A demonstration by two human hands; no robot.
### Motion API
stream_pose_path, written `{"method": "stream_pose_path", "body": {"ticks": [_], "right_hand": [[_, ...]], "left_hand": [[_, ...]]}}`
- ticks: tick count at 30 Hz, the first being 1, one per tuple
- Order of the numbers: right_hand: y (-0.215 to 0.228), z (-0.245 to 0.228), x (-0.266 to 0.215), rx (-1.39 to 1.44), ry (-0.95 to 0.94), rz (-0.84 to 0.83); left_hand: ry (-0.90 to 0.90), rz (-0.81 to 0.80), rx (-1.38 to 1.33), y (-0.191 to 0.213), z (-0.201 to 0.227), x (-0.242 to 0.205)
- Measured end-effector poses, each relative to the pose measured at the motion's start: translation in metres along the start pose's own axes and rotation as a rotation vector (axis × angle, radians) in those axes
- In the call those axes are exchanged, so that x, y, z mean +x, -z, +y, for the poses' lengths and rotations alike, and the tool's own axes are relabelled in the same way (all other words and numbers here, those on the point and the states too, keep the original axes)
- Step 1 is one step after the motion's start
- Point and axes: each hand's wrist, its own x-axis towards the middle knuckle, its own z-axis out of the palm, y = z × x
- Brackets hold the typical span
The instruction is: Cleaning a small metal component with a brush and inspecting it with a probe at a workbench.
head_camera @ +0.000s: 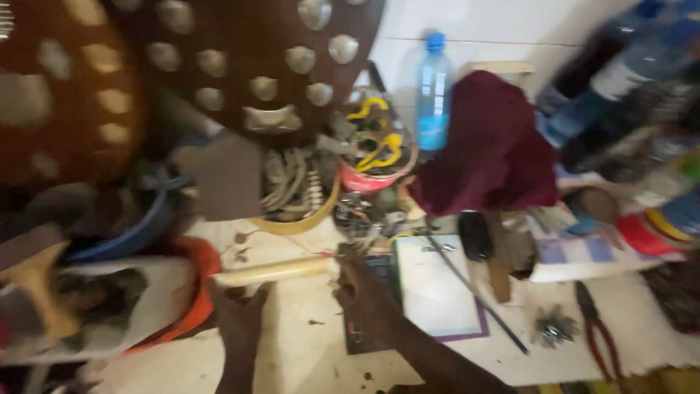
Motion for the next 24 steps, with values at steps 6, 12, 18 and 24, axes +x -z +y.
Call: {"method": "stream_pose_path", "body": {"ticks": [6, 12, 18, 24], "right_hand": [[0.058, 0.0, -0.08, 0.093, -0.567, -0.08], [0.113, 0.064, -0.129, 0.012, -0.767, 0.269], [0.154, 0.041, -0.12, -0.025, -0.743, 0.585], [0.121, 0.059, -0.128, -0.097, -0.557, 0.482]], "left_hand": [[-0.303, 0.015, 0.039, -0.014, 0.039, -0.012], [-0.282, 0.087, 0.459, -0.023, 0.066, 0.001], [-0.351, 0.0, 0.404, -0.051, 0.092, -0.024], [-0.301, 0.016, 0.378, -0.039, 0.083, -0.032]]}}
